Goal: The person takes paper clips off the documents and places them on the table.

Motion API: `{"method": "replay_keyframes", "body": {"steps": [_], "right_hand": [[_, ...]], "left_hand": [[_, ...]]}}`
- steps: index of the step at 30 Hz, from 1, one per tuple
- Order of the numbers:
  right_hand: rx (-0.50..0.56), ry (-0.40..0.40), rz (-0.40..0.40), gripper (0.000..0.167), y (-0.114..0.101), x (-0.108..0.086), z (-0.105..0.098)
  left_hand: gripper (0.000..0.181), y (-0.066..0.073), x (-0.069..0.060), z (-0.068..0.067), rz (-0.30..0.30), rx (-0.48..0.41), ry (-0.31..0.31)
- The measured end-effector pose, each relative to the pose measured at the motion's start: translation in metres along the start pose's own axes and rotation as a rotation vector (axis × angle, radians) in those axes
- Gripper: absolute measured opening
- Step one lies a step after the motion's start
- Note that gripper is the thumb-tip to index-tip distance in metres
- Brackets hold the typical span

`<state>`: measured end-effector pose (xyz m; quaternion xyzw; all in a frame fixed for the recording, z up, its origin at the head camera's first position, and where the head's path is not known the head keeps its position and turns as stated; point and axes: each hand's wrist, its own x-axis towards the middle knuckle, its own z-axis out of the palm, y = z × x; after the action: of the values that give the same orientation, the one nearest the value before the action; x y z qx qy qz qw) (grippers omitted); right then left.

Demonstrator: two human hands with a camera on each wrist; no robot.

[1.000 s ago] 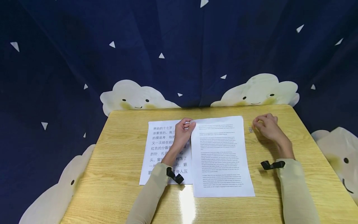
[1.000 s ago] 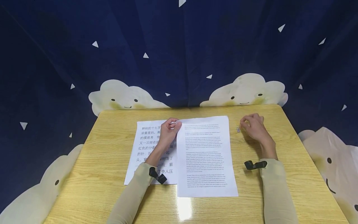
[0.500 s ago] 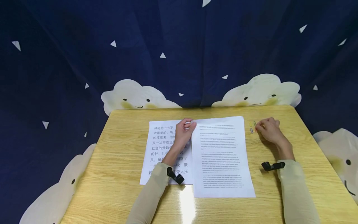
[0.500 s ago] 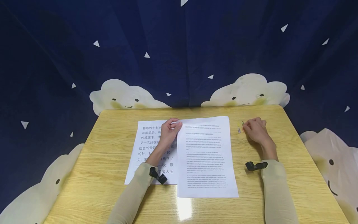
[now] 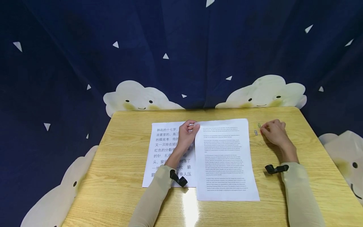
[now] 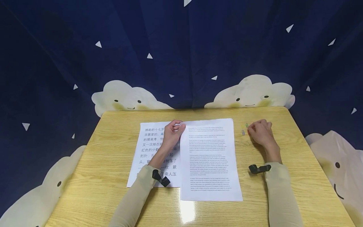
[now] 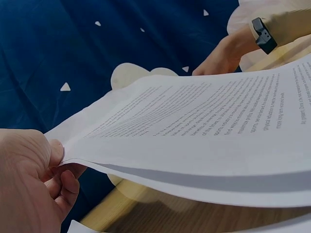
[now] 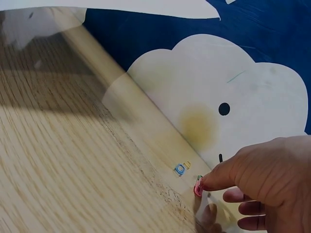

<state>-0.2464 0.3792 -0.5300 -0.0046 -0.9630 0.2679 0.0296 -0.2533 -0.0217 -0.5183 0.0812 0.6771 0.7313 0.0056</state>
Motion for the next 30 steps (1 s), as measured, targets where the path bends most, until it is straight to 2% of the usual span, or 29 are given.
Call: {"method": "replay_keyframes", "body": {"steps": [12, 18, 22, 26, 30], "right_hand": [[0.005, 0.030, 0.014, 0.029, 0.002, 0.000, 0.002], [0.031, 0.072, 0.021, 0.032, -0.002, 0.000, -0.002], [0.079, 0.119, -0.029, 0.032, -0.011, -0.001, -0.007], [0.158, 0.172, -0.133, 0.033, -0.023, 0.001, -0.008], [0.208, 0.192, -0.229, 0.036, -0.040, 0.002, -0.005]], "left_hand": [[0.021, 0.001, 0.000, 0.001, -0.010, 0.028, 0.025], [0.020, 0.000, 0.001, 0.002, -0.008, 0.035, 0.033], [0.019, -0.002, 0.001, 0.002, -0.004, 0.027, 0.030], [0.019, -0.004, 0.000, 0.002, -0.002, 0.016, 0.023], [0.018, -0.005, 0.000, 0.003, -0.007, 0.017, 0.029]]}}
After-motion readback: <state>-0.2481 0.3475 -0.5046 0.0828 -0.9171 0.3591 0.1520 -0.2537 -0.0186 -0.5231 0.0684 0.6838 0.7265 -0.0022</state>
